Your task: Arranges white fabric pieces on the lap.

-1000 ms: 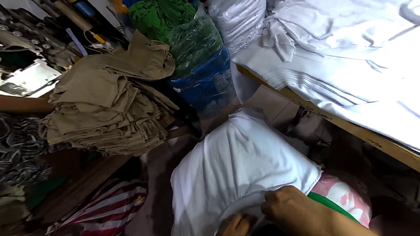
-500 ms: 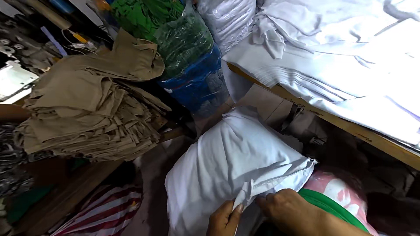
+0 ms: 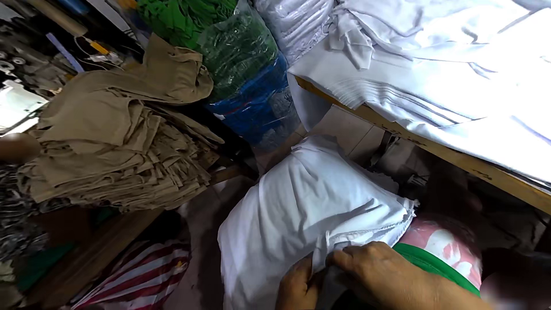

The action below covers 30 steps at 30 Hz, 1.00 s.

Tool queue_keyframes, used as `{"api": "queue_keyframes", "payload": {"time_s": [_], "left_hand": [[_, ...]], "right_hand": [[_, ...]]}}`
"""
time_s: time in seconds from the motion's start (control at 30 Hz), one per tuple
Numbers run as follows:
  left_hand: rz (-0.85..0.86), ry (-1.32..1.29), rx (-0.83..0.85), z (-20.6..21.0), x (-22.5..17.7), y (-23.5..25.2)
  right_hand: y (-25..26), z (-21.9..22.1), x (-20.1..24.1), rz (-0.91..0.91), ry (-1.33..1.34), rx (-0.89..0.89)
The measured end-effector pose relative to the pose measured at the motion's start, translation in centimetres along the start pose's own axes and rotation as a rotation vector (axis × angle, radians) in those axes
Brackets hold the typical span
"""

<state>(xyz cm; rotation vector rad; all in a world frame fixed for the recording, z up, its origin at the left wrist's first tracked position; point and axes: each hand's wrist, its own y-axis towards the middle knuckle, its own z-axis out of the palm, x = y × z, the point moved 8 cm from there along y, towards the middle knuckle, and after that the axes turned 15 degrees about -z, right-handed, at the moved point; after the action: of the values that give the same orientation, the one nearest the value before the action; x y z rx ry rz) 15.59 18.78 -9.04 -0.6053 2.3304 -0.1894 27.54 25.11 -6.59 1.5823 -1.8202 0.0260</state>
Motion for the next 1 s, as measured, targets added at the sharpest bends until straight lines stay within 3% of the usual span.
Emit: {"api": "queue_keyframes", "payload": {"time_s": [0.07,0.17,0.2,0.33,0.4,0.47,0.6,0.67,0.77,0.8,0.9,1.0], "left_hand": [[-0.02,-0.024,0.033,0.1,0.5,0.1],[0.011,-0.018,0.058,0.7,1.0,0.1],[0.017,-0.01,0.064,0.9,1.1,0.1],[0.065,0.03,0.135,1.4,1.0,-0.1],[0.032,0.105,0.161,1.5,0.3,-0.2],[0.007,0.125,0.076,0.9,-0.1,0.1],[-0.124,-0.031,0.058,0.0,0.8,1.0],[-0.137,-0.077,0.055,0.0,1.4,1.2],[-0.139,-0.106,0.063,0.1,1.6,1.3],[-0.137,-0.107,0.057,0.1,1.7,1.2],[-0.11,-0.084,0.055,0.3,1.8,1.0],[-0.093,0.026,0.143,0.9,1.3,0.9]], "right_hand": [[-0.3,0.9,0.6,-0.035,0.008,0.084],[-1.7,3.1,-0.3,0.141,0.071,0.422],[-1.9,3.3,-0.5,0.152,0.067,0.441],[-0.9,1.1,-0.6,0.026,-0.064,0.116],[-0.3,0.5,-0.7,0.043,-0.057,0.1],[0.0,0.3,-0.7,0.033,-0.096,0.053],[0.2,-0.2,-0.1,-0.091,-0.079,-0.053],[-0.2,0.9,0.3,-0.123,0.009,0.062],[-1.4,3.8,-0.5,0.072,0.101,0.448],[-1.7,4.2,-0.9,0.115,0.084,0.495],[-1.1,2.5,-0.9,-0.007,-0.123,0.179],[-0.2,0.8,-1.1,0.004,-0.098,0.083]]}}
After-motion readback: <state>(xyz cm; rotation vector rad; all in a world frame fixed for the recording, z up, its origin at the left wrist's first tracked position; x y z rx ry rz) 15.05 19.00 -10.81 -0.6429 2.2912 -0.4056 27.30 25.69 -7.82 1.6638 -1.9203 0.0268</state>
